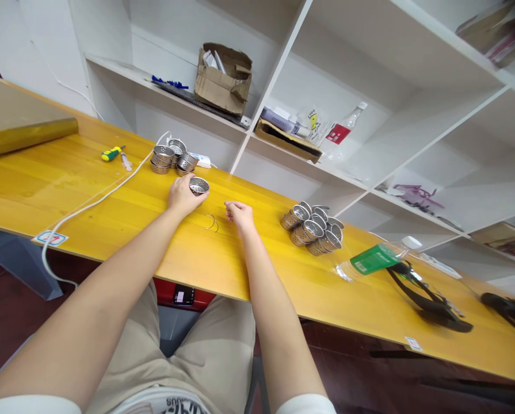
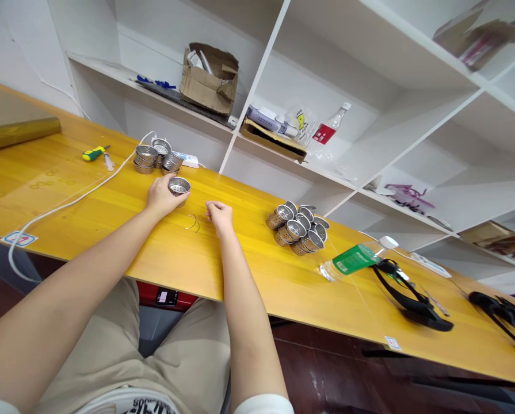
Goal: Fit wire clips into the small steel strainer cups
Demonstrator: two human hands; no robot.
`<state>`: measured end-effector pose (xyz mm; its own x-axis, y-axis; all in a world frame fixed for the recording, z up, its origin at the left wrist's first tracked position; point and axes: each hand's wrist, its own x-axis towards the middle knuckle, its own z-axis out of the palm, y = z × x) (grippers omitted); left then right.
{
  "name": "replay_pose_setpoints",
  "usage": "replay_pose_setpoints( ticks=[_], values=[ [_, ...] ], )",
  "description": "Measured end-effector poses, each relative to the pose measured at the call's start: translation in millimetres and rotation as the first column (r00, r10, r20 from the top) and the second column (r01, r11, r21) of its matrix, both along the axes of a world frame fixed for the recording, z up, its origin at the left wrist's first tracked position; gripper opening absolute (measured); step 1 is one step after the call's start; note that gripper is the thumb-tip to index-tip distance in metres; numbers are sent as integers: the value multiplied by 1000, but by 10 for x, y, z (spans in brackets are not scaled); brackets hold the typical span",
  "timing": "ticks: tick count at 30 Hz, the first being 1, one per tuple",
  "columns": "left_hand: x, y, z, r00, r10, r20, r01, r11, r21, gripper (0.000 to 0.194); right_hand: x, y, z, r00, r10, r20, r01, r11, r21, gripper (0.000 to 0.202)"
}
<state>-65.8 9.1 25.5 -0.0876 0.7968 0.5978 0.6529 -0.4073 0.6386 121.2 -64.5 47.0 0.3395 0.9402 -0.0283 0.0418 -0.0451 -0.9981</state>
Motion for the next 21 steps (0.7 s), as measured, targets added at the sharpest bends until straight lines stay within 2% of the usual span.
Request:
replay_pose_setpoints(
  ticks=[13,21],
  values=[
    [-6,-25,47,1000,10,-7,-10,999,-40,68,-8,-1,-13,999,20,32,-21,1000,12,20],
    [-11,-46,57,999,-43,7,43,999,4,72,27,57,-101,989,-14,146,8,999,40,26]
  ],
)
